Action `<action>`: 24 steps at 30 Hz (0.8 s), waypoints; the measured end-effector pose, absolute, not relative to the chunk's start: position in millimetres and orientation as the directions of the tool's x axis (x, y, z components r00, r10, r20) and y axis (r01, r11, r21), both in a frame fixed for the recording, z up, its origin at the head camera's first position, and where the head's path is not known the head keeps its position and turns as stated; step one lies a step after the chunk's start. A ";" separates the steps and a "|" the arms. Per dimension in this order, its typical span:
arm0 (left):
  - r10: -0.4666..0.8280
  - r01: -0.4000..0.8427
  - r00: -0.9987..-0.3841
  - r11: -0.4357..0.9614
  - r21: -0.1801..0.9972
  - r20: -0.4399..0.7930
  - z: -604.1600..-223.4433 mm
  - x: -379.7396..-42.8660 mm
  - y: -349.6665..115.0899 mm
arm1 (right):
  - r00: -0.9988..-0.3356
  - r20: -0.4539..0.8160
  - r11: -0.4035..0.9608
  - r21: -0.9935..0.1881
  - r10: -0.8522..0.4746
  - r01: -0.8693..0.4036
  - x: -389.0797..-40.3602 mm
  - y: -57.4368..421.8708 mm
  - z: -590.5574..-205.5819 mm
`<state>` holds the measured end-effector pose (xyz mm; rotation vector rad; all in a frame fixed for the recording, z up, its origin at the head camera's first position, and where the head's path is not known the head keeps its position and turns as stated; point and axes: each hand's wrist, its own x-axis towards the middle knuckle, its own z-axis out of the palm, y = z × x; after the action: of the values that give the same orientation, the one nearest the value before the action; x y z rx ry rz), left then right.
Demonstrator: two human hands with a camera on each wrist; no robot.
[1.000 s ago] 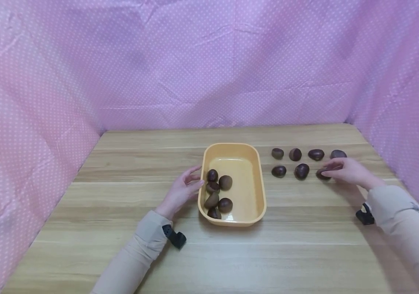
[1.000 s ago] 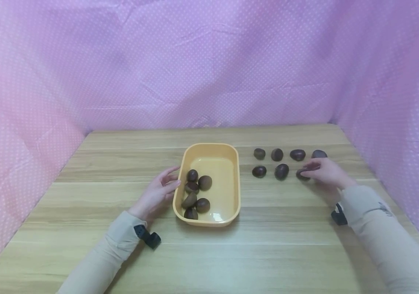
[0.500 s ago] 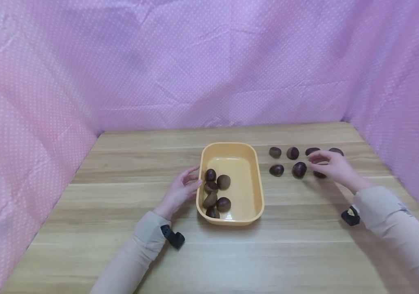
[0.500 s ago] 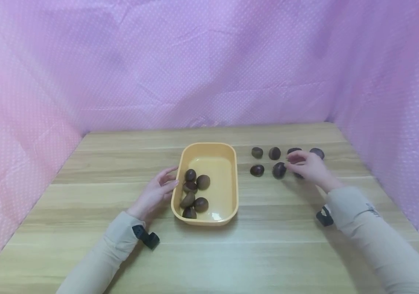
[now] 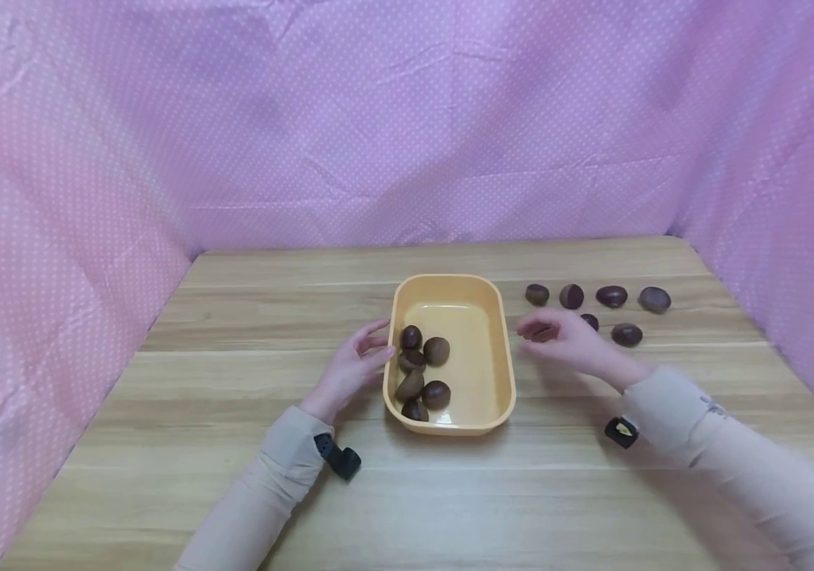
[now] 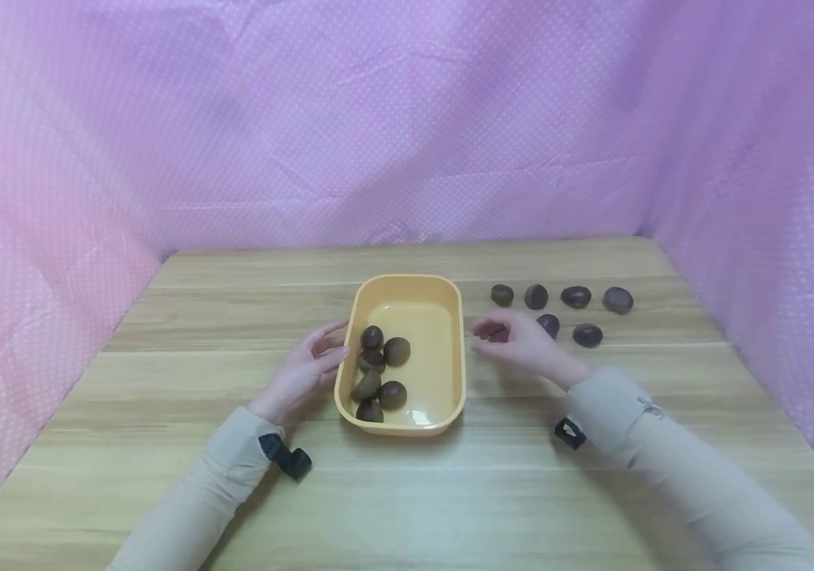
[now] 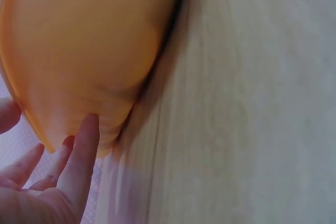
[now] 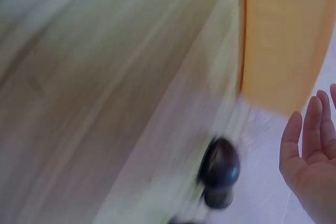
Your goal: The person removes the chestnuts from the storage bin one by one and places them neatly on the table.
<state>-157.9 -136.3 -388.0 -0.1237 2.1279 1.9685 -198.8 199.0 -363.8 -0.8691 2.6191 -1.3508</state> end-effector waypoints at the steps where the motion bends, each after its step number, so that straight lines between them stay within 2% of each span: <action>1: 0.101 -0.223 -0.968 0.089 0.971 -0.232 -388.0 -157.9 -136.0 | -0.831 0.196 0.442 -0.771 -0.521 -0.459 -197.8 195.3 -364.1; 8: 0.101 -0.224 -0.967 0.083 0.971 -0.232 -387.7 -157.4 -135.9 | -0.825 0.163 0.434 -0.786 -0.541 -0.440 -196.4 171.1 -353.4; 15: 0.107 -0.223 -0.967 0.078 0.972 -0.230 -387.6 -157.7 -137.4 | -0.795 0.107 0.433 -0.791 -0.597 -0.432 -207.3 135.3 -321.9; 24: 0.109 -0.224 -0.966 0.086 0.971 -0.233 -387.5 -158.1 -136.8 | -0.710 -0.001 0.521 -0.680 -0.704 -0.516 -228.2 81.2 -290.8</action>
<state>-158.1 -136.8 -387.5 -0.1158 2.1184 1.9685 -228.2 81.2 -290.8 -1.0239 2.4877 -0.9748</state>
